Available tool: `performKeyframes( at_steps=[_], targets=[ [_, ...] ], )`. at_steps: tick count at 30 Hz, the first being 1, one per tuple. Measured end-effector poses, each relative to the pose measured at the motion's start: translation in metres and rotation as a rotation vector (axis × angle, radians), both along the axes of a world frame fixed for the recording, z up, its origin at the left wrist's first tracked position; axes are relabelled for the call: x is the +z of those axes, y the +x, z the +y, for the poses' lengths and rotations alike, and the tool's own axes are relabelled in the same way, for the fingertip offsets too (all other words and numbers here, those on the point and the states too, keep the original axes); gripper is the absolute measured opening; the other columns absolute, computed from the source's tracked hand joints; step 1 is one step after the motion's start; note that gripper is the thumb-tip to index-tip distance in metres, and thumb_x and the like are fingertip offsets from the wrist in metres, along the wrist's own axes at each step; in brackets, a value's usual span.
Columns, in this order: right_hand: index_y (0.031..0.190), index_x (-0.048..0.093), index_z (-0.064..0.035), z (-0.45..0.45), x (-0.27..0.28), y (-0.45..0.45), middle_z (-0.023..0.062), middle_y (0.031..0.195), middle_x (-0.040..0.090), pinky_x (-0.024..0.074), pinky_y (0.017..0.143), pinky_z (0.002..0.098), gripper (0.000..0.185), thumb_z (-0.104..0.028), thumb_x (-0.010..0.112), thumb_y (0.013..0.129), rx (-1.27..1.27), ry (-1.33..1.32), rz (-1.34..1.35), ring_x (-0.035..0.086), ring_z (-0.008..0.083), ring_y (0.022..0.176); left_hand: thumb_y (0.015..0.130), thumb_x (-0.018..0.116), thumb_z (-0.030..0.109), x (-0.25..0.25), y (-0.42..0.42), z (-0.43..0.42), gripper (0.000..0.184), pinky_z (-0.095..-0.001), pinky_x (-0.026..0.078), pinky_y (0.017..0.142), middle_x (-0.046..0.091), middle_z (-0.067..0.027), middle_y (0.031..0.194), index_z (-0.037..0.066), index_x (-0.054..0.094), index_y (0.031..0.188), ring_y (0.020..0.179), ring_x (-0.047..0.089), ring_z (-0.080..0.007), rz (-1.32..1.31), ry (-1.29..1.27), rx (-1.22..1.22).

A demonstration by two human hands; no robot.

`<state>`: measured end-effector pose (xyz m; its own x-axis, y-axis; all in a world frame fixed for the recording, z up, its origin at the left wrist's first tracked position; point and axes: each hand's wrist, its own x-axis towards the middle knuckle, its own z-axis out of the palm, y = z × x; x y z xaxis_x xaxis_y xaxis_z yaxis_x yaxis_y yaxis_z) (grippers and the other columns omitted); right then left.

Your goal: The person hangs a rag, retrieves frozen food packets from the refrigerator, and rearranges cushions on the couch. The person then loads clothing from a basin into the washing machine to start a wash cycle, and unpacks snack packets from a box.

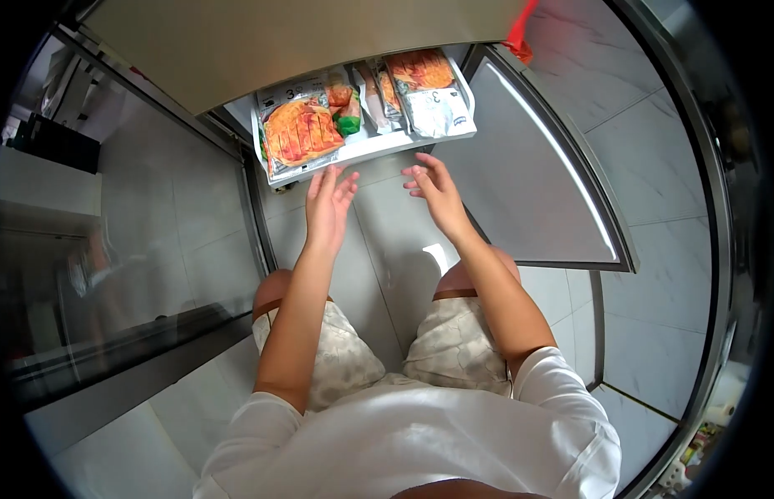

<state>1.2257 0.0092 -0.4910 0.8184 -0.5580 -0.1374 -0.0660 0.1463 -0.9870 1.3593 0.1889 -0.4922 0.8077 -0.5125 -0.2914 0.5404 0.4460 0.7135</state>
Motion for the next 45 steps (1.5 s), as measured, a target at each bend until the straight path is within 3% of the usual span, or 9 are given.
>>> performKeyframes(
  at_steps=[5,12,18,26,29,30,32,37,45],
  targets=[
    [0.139,0.048,0.0019,-0.005,-0.007,0.010,0.0112,0.109,0.071,0.0526,0.085,0.0291,0.052,-0.037,0.059,0.105,0.132,-0.049,0.018,0.065,0.0151,0.092,0.107,0.058,0.026,-0.008,-0.002,0.009,0.038,-0.0337,0.050,0.093,0.060,-0.0139,0.136,0.003,0.052,0.136,0.114,0.064,-0.0226,-0.097,0.031,-0.031],
    [0.115,0.052,-0.0018,-0.011,0.019,0.002,0.0156,0.104,0.071,0.0581,0.071,0.0336,0.042,-0.042,0.058,0.105,-0.135,0.327,-0.110,0.069,0.0194,0.085,0.106,0.057,0.025,-0.017,-0.022,0.023,0.033,-0.0317,0.049,0.092,0.067,-0.0100,0.122,0.004,0.058,0.132,0.111,0.065,-0.0189,-0.213,0.282,-0.236],
    [0.101,0.056,-0.0032,-0.028,0.011,-0.004,0.0107,0.087,0.068,0.0536,0.060,0.0293,0.032,-0.035,0.057,0.107,-0.266,0.191,-0.130,0.064,0.0157,0.065,0.105,0.058,0.019,-0.020,-0.026,0.020,0.022,-0.0276,0.049,0.085,0.069,-0.0066,0.110,0.005,0.063,0.122,0.098,0.064,-0.0132,-0.396,0.340,-0.230],
    [0.114,0.059,0.0006,-0.046,0.033,0.035,0.0105,0.085,0.071,0.0503,0.053,0.0280,0.028,-0.026,0.055,0.108,-0.155,0.095,-0.263,0.062,0.0121,0.059,0.106,0.058,0.016,-0.027,-0.016,0.016,0.016,-0.0245,0.048,0.077,0.069,-0.0037,0.099,0.005,0.065,0.115,0.087,0.062,-0.0093,-0.553,0.332,-0.150],
    [0.103,0.067,0.0009,-0.054,0.061,0.053,0.0085,0.068,0.070,0.0482,0.043,0.0315,0.031,-0.029,0.058,0.106,-0.216,-0.195,0.035,0.062,0.0152,0.045,0.107,0.055,0.016,-0.029,-0.017,0.011,0.018,-0.0251,0.047,0.076,0.068,-0.0045,0.096,0.003,0.064,0.115,0.086,0.060,-0.0099,-0.574,0.361,-0.179],
    [0.103,0.067,0.0009,-0.056,0.071,0.054,0.0085,0.068,0.070,0.0482,0.043,0.0315,0.031,-0.029,0.058,0.106,-0.216,-0.195,0.037,0.062,0.0152,0.045,0.108,0.052,0.017,-0.031,-0.017,0.009,0.021,-0.0249,0.047,0.076,0.068,-0.0046,0.096,0.002,0.065,0.115,0.085,0.060,-0.0098,-0.587,0.384,-0.201],
    [0.091,0.075,-0.0021,-0.060,0.085,0.055,0.0067,0.058,0.066,0.0513,0.047,0.0312,0.033,-0.031,0.063,0.102,-0.193,-0.604,0.380,0.064,0.0161,0.045,0.109,0.050,0.019,-0.033,-0.016,0.006,0.024,-0.0248,0.047,0.075,0.068,-0.0047,0.095,0.002,0.065,0.114,0.084,0.060,-0.0097,-0.594,0.407,-0.220],
    [0.085,0.078,-0.0058,-0.047,0.084,0.051,0.0064,0.060,0.069,0.0568,0.061,0.0330,0.035,-0.039,0.071,0.094,-0.104,-0.562,0.509,0.068,0.0176,0.052,0.112,0.043,0.023,-0.031,-0.016,0.004,0.032,-0.0243,0.046,0.074,0.067,-0.0042,0.093,0.001,0.065,0.112,0.083,0.059,-0.0095,-0.599,0.425,-0.265],
    [0.093,0.076,-0.0126,-0.067,0.067,0.059,0.0006,0.080,0.076,0.0561,0.074,0.0357,0.028,-0.033,0.086,0.077,-0.083,-0.890,0.358,0.074,0.0217,0.077,0.111,0.043,0.024,-0.039,-0.015,0.004,0.032,-0.0241,0.046,0.073,0.067,-0.0038,0.092,0.001,0.066,0.111,0.082,0.059,-0.0092,-0.598,0.412,-0.279]
  ],
)
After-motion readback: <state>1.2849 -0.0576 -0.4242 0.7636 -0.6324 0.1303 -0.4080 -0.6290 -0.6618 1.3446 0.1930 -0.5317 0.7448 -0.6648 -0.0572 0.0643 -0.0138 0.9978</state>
